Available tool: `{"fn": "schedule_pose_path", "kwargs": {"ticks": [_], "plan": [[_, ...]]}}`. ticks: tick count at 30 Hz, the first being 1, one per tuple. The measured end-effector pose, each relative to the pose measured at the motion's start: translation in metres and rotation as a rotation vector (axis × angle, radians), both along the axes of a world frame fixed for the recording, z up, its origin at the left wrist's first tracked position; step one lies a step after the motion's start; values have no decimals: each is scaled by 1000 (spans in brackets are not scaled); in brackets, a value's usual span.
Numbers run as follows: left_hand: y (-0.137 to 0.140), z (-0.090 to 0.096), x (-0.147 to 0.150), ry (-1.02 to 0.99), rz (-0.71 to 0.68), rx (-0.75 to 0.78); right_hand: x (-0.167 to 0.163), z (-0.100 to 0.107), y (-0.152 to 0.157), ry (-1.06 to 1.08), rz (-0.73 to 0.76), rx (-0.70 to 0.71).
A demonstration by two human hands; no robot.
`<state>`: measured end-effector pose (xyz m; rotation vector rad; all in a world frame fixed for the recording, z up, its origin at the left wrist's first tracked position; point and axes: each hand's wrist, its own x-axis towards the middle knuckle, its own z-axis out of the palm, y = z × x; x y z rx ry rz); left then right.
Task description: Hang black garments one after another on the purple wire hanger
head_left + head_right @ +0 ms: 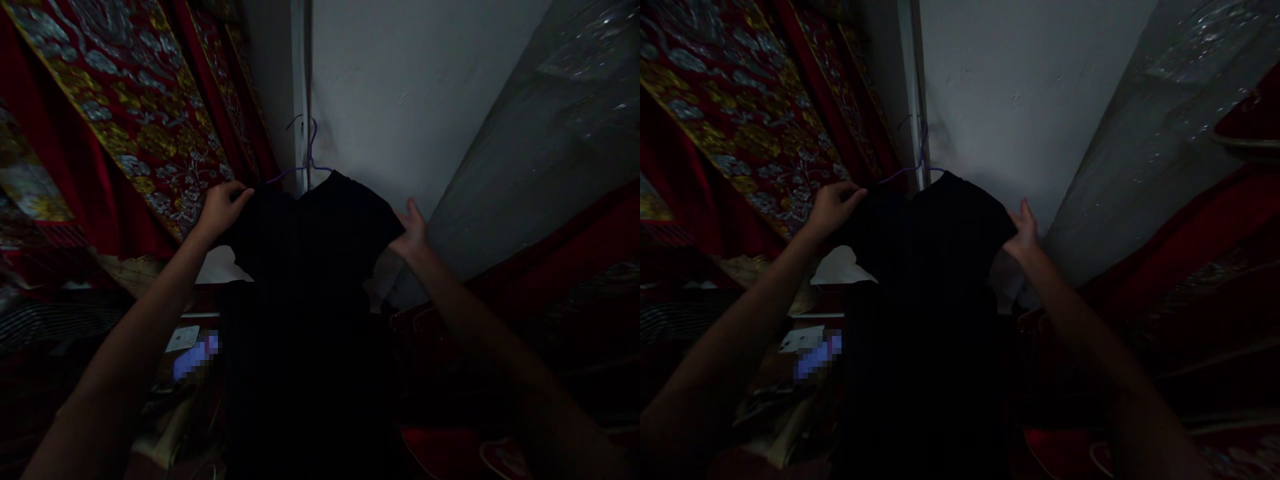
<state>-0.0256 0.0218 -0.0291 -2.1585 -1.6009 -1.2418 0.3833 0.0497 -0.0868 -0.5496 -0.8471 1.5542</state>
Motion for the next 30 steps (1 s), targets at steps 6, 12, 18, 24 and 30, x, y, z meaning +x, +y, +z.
{"fn": "schedule_pose_path", "kwargs": {"ticks": [6,12,18,24,30], "plan": [[4,11,31,10,37,138,20,50,-16,-593,-92,243],[8,27,50,90,-35,146,9,86,-44,-718,-321,385],[-21,19,73,55,-163,178,6,88,-30,-582,-279,225],[-52,22,98,-215,-404,-84,-5,74,-84,-527,-271,348],[-105,31,132,-628,-642,-679,-49,41,-167,-924,308,888]]}}
